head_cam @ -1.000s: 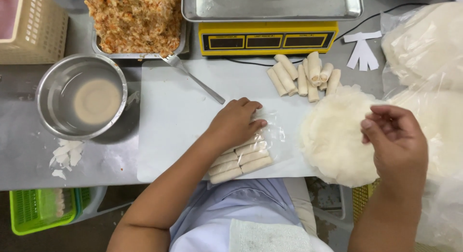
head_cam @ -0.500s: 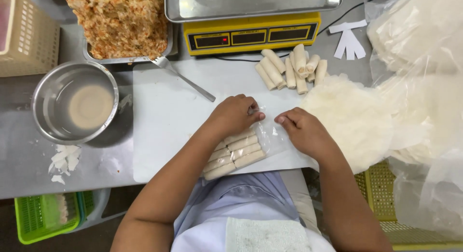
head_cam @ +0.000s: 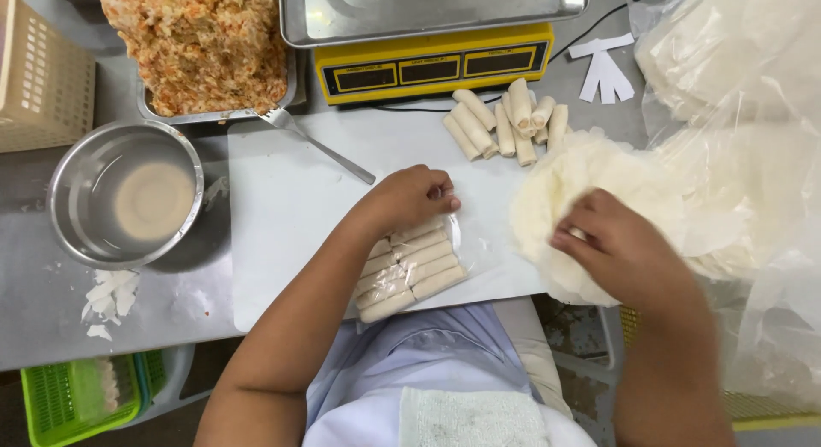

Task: The person places spring rolls into a plastic bag, seals the bag by hand, and then repeats the process by opening another bag and filling it with spring rolls.

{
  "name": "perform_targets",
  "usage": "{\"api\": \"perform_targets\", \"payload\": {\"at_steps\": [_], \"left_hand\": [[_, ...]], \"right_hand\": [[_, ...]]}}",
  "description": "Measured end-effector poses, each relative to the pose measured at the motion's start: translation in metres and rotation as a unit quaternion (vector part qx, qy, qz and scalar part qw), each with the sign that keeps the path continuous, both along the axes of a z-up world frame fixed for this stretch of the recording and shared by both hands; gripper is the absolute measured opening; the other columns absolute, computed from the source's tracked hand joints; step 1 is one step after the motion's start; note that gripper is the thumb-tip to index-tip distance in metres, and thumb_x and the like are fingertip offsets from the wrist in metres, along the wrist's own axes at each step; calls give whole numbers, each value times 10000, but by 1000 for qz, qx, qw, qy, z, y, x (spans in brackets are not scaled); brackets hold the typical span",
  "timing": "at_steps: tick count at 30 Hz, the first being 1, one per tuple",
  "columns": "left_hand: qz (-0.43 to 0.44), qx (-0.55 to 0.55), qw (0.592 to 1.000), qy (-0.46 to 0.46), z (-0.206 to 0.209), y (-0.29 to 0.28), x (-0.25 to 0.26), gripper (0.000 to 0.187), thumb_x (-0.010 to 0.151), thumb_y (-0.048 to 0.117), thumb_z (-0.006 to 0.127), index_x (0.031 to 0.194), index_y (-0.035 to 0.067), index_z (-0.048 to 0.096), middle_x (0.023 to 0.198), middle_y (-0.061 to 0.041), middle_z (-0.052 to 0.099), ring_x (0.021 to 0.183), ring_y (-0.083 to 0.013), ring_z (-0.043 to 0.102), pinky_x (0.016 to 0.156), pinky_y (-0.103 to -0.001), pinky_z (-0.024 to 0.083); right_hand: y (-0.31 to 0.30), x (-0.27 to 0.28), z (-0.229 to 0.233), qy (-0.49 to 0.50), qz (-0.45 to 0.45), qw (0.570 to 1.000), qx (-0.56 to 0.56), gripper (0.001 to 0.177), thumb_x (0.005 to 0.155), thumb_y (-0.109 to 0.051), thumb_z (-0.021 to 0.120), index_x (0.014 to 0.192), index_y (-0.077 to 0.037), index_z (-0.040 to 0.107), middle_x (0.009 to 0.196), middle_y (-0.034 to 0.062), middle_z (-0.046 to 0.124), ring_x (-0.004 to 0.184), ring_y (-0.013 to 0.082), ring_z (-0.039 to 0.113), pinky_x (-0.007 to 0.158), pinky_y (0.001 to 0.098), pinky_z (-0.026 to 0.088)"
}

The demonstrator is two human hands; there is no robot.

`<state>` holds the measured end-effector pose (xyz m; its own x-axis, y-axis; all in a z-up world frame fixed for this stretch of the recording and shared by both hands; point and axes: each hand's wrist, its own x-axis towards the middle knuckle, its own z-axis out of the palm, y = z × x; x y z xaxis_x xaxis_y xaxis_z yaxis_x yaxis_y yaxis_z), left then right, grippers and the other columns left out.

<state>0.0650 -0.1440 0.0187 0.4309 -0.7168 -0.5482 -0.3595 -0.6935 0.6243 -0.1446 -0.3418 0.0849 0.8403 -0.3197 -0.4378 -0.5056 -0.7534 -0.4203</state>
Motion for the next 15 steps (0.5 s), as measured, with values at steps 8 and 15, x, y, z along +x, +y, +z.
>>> {"api": "perform_targets", "payload": {"at_steps": [8,15], "left_hand": [[35,-28,996,76,34,12,-7,262,990,292,621,1195,191,494,1102,-4,673,933,-167,607,767,-331,483],[7,-82,995,53,50,18,-22,355,950,138,643,1275,183,506,993,21,779,886,-146,702,805,-311,502]], "right_hand": [[21,-87,-29,121,100,988,3,359,898,-202,540,1135,-327,779,1221,-135,782,1083,130,768,954,331,586],[52,-70,-36,-232,-27,966,111,355,951,-79,524,1279,-162,631,903,-26,779,526,91,559,522,253,438]]}}
